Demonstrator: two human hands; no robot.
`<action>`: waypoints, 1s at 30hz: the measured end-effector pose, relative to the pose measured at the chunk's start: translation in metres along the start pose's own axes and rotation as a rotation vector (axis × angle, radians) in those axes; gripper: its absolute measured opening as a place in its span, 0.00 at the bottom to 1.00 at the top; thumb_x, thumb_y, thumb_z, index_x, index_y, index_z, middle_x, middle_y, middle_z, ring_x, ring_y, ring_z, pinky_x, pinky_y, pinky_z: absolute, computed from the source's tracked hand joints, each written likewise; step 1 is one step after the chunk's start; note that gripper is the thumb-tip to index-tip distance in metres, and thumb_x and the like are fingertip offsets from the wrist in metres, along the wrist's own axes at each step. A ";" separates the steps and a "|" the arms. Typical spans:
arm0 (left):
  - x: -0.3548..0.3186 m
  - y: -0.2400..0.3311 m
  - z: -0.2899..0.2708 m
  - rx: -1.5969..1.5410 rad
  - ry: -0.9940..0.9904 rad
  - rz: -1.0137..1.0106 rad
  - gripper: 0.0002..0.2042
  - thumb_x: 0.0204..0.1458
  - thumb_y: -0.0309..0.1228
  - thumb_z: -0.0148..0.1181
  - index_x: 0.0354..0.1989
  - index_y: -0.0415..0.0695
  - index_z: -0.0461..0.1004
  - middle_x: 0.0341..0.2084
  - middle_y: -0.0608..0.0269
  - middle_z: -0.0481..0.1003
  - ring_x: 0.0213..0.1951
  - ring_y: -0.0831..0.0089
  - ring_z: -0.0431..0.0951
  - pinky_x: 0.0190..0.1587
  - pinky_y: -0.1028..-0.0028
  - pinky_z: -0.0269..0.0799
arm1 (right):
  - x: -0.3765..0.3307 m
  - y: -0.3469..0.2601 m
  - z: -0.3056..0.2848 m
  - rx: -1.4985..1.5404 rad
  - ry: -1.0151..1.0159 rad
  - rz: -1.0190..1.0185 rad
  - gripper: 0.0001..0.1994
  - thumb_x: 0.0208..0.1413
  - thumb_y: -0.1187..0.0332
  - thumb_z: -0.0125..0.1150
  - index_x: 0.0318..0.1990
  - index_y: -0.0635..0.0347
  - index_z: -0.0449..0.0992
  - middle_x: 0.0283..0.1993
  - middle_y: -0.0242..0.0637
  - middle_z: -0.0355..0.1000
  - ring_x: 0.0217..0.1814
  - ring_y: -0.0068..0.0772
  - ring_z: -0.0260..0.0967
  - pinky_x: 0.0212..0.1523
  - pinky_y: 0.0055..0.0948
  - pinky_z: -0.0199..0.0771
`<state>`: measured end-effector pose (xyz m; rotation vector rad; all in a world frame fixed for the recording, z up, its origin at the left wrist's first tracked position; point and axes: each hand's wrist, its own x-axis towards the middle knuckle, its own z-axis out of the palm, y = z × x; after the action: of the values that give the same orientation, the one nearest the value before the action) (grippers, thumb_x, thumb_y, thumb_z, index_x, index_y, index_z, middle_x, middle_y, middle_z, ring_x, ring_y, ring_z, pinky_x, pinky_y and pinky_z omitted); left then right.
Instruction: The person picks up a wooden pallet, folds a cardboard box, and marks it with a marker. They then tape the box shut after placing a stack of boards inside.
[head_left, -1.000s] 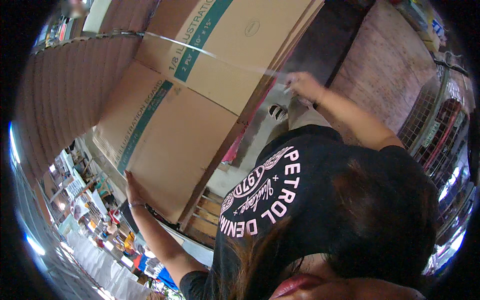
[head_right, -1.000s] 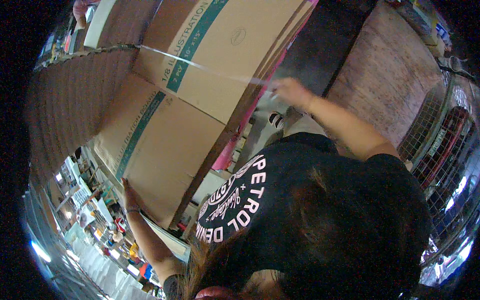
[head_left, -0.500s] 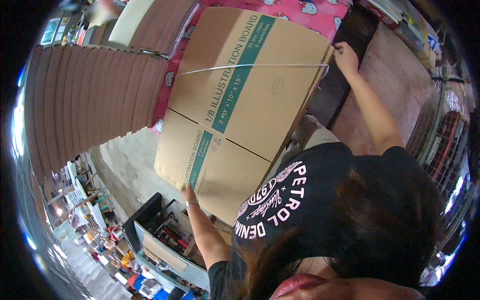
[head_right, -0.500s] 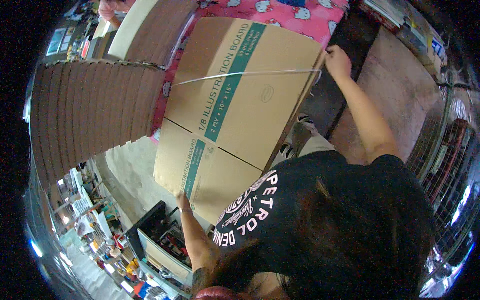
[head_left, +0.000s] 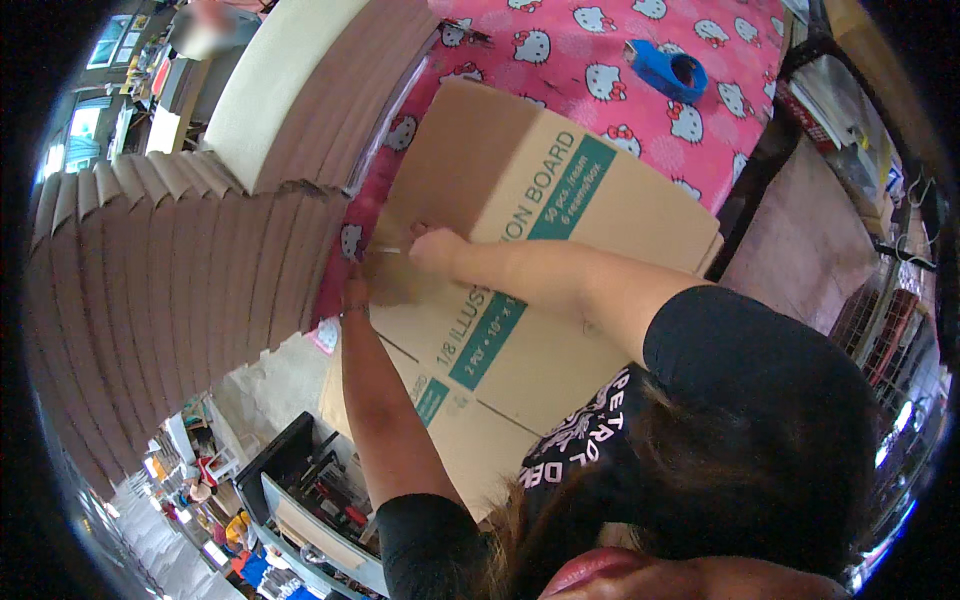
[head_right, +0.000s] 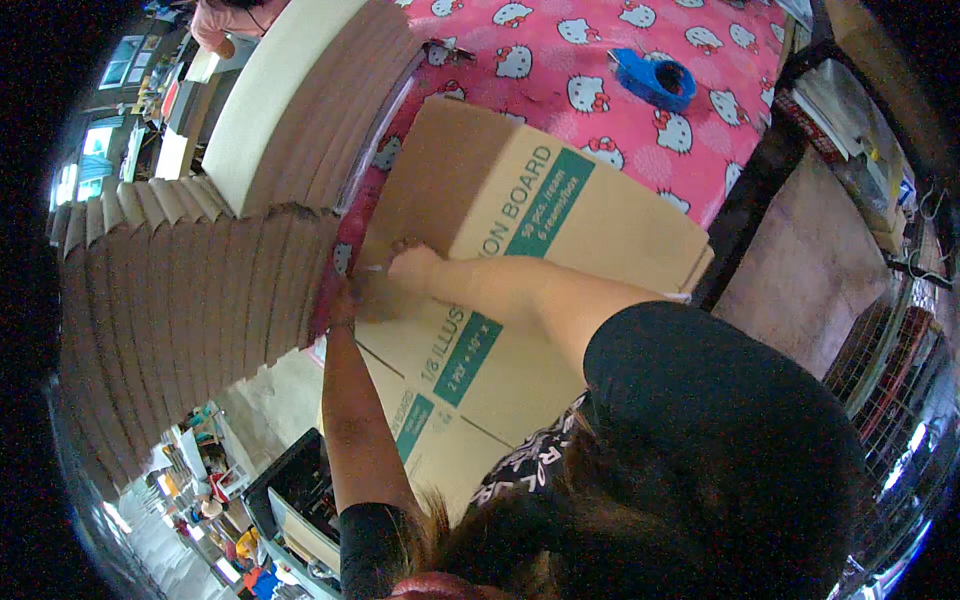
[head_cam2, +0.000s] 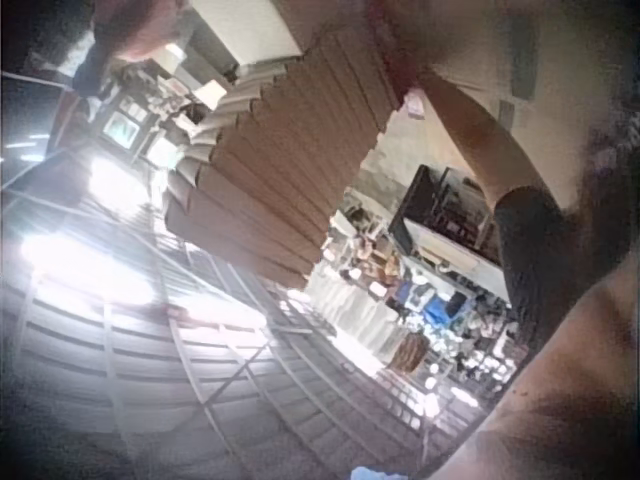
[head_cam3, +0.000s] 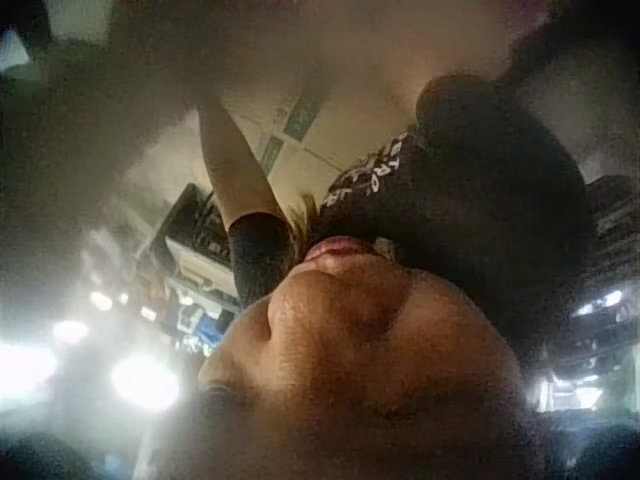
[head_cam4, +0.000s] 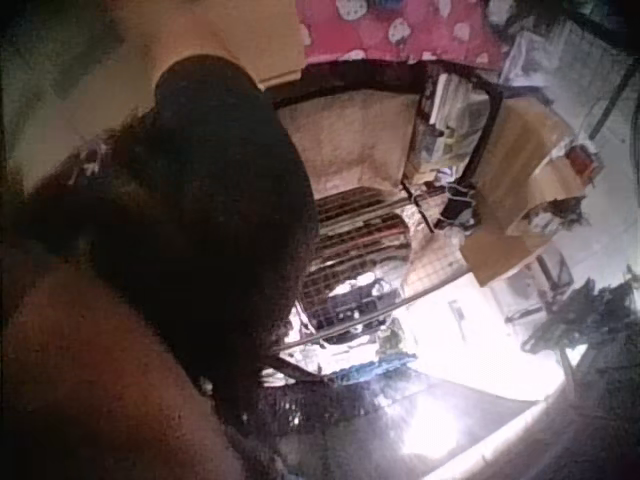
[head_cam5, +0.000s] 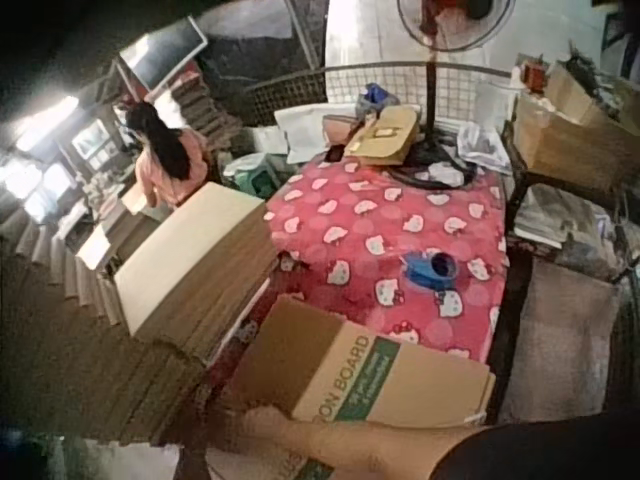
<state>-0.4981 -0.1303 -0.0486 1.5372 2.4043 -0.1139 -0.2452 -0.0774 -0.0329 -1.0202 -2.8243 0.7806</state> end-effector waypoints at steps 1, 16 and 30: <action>0.020 0.032 -0.012 0.109 -0.043 -0.021 0.19 0.62 0.43 0.31 0.52 0.56 0.69 0.32 0.39 0.74 0.35 0.45 0.76 0.33 0.52 0.71 | 0.020 0.018 0.026 -0.059 0.282 -0.035 0.15 0.48 0.67 0.53 0.44 0.64 0.74 0.45 0.49 0.72 0.50 0.47 0.69 0.45 0.44 0.72; -0.078 0.100 -0.128 -0.149 -0.129 0.112 0.29 0.48 0.56 0.56 0.34 0.34 0.76 0.29 0.44 0.77 0.31 0.55 0.79 0.35 0.62 0.72 | 0.115 0.135 -0.183 1.609 -0.580 0.604 0.06 0.57 0.69 0.53 0.38 0.62 0.70 0.30 0.38 0.66 0.31 0.36 0.68 0.32 0.32 0.77; -0.233 0.209 -0.230 -0.003 0.199 0.217 0.27 0.35 0.57 0.66 0.30 0.42 0.78 0.20 0.52 0.76 0.26 0.55 0.78 0.30 0.63 0.72 | -0.024 -0.004 -0.311 -0.245 -0.752 -0.089 0.13 0.50 0.62 0.57 0.37 0.62 0.79 0.41 0.41 0.75 0.39 0.37 0.71 0.41 0.42 0.69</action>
<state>-0.2639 -0.1944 0.2542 1.8753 2.3584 0.0922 -0.1657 0.0439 0.2438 -0.7117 -3.6433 0.9944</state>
